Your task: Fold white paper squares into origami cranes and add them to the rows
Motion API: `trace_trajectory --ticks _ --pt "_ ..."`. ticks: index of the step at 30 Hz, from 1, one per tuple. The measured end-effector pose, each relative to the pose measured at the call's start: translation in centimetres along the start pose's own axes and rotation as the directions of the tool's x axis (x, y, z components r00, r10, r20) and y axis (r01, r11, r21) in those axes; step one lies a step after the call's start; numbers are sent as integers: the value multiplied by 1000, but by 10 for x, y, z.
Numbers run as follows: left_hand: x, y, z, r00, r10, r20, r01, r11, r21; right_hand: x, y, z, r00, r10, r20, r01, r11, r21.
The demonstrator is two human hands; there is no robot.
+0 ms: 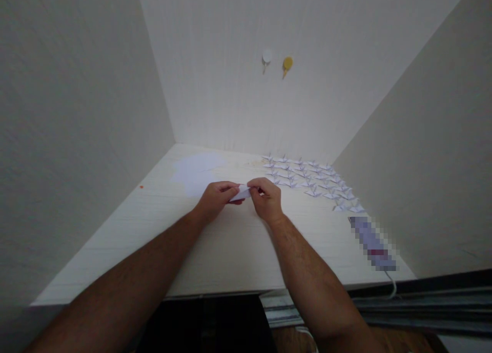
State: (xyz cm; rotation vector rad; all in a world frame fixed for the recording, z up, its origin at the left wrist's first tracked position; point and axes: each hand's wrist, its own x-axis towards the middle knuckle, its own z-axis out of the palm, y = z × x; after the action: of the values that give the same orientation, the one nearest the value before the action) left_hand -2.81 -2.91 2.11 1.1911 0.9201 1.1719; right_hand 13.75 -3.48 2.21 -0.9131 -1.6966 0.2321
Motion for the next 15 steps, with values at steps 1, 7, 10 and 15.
trace_trajectory --ticks 1,7,10,15 --pt "0 0 0 1000 -3 3 3 1000 -2 0 0 0 1000 9 3 -9 1000 6" --pt "0 0 1 1000 -3 -4 3 1000 -7 1 3 0 1000 20 4 -20 997 78" --pt "-1 1 1 1000 -6 -1 6 1000 17 0 5 0 999 54 5 -55 996 71" --pt "-1 3 1 1000 15 -10 -14 996 90 0 3 2 980 194 33 -194 981 9"
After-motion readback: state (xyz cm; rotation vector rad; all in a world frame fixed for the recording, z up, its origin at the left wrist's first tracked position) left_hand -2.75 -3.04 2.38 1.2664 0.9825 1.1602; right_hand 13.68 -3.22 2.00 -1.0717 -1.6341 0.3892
